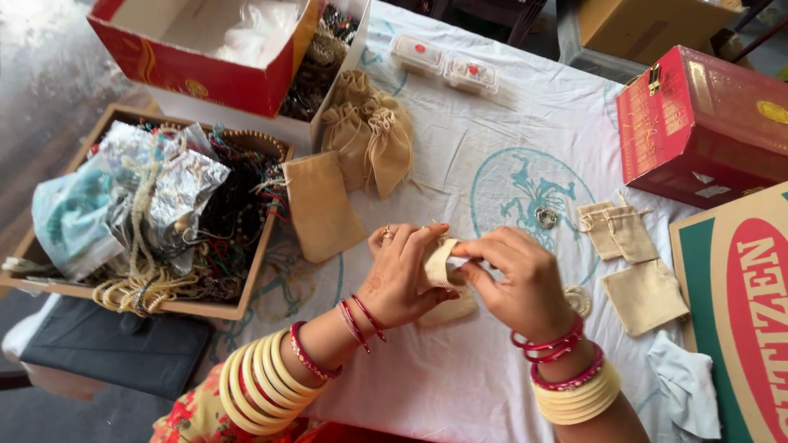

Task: Sorting jewelry pieces and placing them into small cloth bags and plastic packets.

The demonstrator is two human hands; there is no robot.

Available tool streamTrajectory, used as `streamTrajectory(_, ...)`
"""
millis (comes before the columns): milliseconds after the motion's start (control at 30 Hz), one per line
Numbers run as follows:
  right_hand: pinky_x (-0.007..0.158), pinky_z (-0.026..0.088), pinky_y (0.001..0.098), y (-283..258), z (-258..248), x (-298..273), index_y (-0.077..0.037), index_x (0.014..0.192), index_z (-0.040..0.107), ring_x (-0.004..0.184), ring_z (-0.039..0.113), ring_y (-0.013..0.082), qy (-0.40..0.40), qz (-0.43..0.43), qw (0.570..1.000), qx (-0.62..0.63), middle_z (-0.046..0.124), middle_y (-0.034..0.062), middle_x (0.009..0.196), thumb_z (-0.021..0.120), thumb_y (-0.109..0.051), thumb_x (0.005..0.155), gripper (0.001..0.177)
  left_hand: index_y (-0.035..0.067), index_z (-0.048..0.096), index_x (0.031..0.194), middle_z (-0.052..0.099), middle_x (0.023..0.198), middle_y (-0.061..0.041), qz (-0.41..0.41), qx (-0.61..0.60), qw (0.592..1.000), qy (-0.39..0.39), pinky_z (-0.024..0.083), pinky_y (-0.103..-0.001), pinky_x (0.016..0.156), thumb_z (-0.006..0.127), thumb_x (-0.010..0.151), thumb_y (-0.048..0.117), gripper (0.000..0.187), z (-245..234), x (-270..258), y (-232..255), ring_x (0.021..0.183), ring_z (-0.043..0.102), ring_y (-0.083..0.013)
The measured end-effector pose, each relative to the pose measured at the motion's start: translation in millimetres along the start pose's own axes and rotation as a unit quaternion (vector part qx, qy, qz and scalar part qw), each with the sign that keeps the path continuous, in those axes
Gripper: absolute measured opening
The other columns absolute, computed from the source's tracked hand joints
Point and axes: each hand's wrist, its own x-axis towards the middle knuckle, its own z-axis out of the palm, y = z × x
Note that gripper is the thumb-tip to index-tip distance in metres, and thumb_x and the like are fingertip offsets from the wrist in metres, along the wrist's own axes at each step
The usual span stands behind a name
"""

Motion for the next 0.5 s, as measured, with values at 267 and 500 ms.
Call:
streamTrajectory(267, 0.081, 0.05, 0.0396, -6.3, 23.7, -0.5, -0.002, 0.097, 0.07, 0.092, 0.063, 0.0266, -0.023, 0.016, 1.0, 0.008, 0.07, 0.0077, 0.092, 0.084, -0.013, 0.071, 0.031, 0.009, 0.04, 0.15, 0.057, 0.121, -0.01, -0.026, 0.02, 0.997, 0.076, 0.029, -0.049, 0.106, 0.092, 0.071, 0.033, 0.098, 4.6, -6.0, -5.2, 0.115, 0.054, -0.0289)
streamTrajectory(500, 0.096, 0.029, 0.0402, -9.5, -15.5, -5.9, -0.015, 0.096, 0.074, 0.107, 0.056, 0.0233, 0.03, -0.1, 0.984, -0.141, 0.074, -0.0025, 0.099, 0.071, 0.003, 0.077, 0.026, 0.008, 0.038, 0.152, 0.065, 0.128, -0.007, -0.075, -0.304, 0.949, -0.037, 0.052, -0.036, 0.104, 0.087, 0.079, 0.02, 0.089, -4.4, -0.1, -0.1, 0.12, 0.065, -0.0175)
